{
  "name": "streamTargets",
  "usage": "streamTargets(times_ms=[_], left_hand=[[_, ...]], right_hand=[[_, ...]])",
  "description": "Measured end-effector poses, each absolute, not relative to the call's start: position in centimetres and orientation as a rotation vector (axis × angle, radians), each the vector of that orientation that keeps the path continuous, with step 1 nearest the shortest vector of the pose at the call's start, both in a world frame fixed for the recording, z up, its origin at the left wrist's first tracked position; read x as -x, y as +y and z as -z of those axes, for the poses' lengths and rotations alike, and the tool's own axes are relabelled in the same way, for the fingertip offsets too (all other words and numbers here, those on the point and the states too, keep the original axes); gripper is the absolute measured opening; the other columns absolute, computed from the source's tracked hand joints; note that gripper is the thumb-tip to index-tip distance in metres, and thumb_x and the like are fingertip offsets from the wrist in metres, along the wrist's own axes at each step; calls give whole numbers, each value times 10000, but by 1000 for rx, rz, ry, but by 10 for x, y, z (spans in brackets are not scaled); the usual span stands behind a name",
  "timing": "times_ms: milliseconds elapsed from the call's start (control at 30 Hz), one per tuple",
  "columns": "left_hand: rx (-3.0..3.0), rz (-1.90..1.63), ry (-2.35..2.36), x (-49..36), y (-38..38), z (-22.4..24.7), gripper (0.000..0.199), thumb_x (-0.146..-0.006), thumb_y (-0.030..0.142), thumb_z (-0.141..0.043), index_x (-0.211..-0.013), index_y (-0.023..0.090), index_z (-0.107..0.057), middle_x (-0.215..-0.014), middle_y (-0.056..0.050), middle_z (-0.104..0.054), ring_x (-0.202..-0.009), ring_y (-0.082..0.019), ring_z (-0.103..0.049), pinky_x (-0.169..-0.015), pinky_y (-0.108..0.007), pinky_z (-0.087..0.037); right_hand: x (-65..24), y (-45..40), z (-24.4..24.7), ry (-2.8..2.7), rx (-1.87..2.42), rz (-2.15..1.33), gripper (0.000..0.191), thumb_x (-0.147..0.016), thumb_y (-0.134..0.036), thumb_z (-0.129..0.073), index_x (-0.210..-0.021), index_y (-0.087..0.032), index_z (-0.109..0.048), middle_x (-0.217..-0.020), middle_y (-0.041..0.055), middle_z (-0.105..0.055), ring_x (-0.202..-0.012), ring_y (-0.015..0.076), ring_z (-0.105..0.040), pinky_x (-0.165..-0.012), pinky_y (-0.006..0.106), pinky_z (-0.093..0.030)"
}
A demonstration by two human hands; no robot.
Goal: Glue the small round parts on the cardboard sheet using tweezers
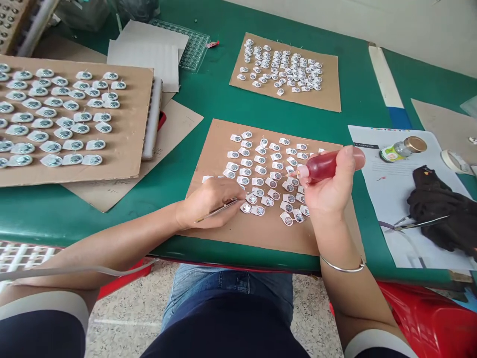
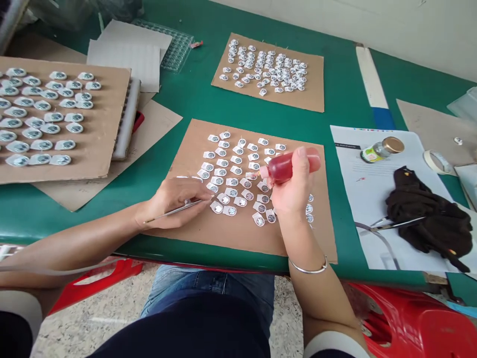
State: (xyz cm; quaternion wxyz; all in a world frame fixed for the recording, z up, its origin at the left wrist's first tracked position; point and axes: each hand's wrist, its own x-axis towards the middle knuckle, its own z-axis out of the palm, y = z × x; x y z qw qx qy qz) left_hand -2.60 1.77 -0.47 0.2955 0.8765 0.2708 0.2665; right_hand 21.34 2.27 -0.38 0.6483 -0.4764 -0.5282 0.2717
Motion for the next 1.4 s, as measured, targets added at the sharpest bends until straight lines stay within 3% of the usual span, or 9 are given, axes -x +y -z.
streamTargets(times_ms=[167, 367, 600, 933, 1100, 1400], left_hand=[[-2142, -641, 1068, 11, 22, -21, 84, -746, 168, -569, -727, 152, -649, -670, -6, -654, -579, -90, -568, -510, -194, -390], [-2065, -723, 1150, -6, 23, -33, 86, -711, 130, -567, -687, 142, -648, -613, 21, -628, -526, -62, -527, -486, -170, -372], [-2066, -769, 1114, 3, 26, -2, 83, -736, 208, -597, -710, 147, -648, -635, 10, -636, -538, -76, -542, -481, -176, -386], [-2444, -608, 735, 5, 19, 3, 135, -809, 110, -454, -772, 141, -580, -698, -15, -601, -642, -113, -529, -589, -241, -391], [-2477, -485, 697, 3, 15, 1, 146, -823, 102, -413, -757, 137, -538, -676, -14, -551, -626, -117, -480, -593, -258, -380], [-2520, -449, 704, 1, 15, -1, 158, -818, 87, -399, -755, 130, -537, -667, -23, -535, -621, -123, -469, -590, -265, -388]], right_hand=[[-214, 30, -19, -1055, 1175, -797, 287, -865, -489, -415, -796, -221, -340, -564, -37, -418, -493, 130, -563, -340, 228, -314], [-209, 34, -46, -1026, 1057, -1000, 255, -783, -443, -577, -788, -209, -475, -595, 9, -516, -600, 188, -619, -368, 228, -321], [-209, 29, -21, -907, 1035, -962, 284, -746, -485, -610, -818, -231, -506, -634, 2, -543, -573, 193, -602, -336, 239, -304], [-202, 26, -4, -1080, 1128, -750, 270, -806, -450, -552, -715, -212, -460, -526, -42, -458, -408, 128, -540, -271, 216, -295], [-196, 22, -5, -1128, 1155, -656, 274, -768, -455, -604, -729, -203, -503, -563, -36, -499, -441, 113, -548, -335, 220, -402], [-192, 17, -7, -1204, 1193, -678, 244, -792, -437, -581, -763, -210, -498, -609, -28, -512, -486, 111, -572, -413, 239, -460]])
